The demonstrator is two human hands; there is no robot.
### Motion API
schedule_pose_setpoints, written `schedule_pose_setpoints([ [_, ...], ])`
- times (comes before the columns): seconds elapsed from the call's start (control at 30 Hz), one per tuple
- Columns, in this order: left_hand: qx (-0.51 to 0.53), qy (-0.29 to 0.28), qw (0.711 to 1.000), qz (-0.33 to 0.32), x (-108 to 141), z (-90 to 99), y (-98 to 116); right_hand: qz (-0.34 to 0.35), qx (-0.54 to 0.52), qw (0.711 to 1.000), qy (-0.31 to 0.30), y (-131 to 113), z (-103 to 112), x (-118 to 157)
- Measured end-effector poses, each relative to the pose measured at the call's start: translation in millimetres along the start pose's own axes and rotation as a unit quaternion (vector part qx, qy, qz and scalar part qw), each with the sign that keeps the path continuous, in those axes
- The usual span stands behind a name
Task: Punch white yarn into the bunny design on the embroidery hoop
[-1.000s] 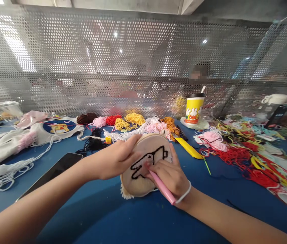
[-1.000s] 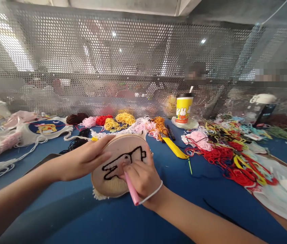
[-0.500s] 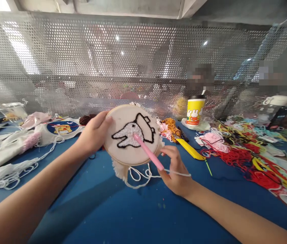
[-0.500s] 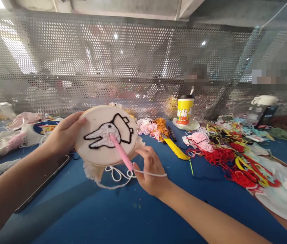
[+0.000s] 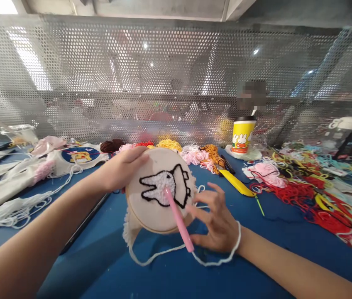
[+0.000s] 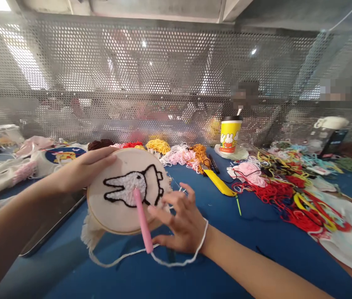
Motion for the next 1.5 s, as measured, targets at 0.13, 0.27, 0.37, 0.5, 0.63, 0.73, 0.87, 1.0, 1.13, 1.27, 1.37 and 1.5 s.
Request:
schedule_pose_setpoints([
  [0.13, -0.084, -0.065, 0.992, -0.063, 5, -19.1, 13, 0.037, -0.020, 0.998, -0.052, -22, 3, -6],
  [0.27, -0.108, -0.125, 0.980, -0.114, 10, -34.9, 21, 0.006, -0.095, 0.994, -0.044, -23, 4, -6],
  [0.37, -0.108, -0.154, 0.970, -0.155, 14, -42.9, 25, -0.042, -0.138, 0.989, -0.025, -16, 3, -8],
  [0.5, -0.130, -0.160, 0.962, -0.178, 15, -48.2, 26, -0.071, -0.182, 0.981, -0.004, -13, 8, -14],
  [0.63, -0.147, -0.167, 0.958, -0.181, 14, -49.8, 24, -0.111, -0.217, 0.970, 0.024, -13, 16, -15],
  [0.73, -0.144, -0.172, 0.958, -0.181, 13, -49.6, 22, -0.140, -0.228, 0.962, 0.050, -12, 18, -13],
  [0.87, -0.142, -0.177, 0.958, -0.177, 13, -49.7, 20, -0.178, -0.229, 0.955, 0.056, -9, 18, -10],
  [1.0, -0.126, -0.181, 0.958, -0.182, 12, -50.3, 20, -0.182, -0.253, 0.949, 0.057, -8, 21, -10],
  [1.13, -0.125, -0.191, 0.958, -0.172, 11, -50.7, 20, -0.177, -0.291, 0.937, 0.073, -9, 24, -15],
  [1.27, -0.126, -0.193, 0.959, -0.167, 12, -50.4, 19, -0.190, -0.297, 0.933, 0.074, -7, 23, -14],
  [1.37, -0.117, -0.186, 0.960, -0.172, 12, -49.8, 20, -0.202, -0.288, 0.934, 0.067, -4, 21, -10],
  [1.5, -0.104, -0.179, 0.962, -0.176, 12, -49.1, 21, -0.218, -0.301, 0.927, 0.039, -1, 16, -6],
])
Point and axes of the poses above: each hand's wrist, its own x-axis away from the middle knuckle, its own z-axis out of the back of the hand, y = z × x, the point moved 5 cm from there along -x, towards the middle knuckle, and after that the axes turned 1 degree about x, right-handed, at the moved point
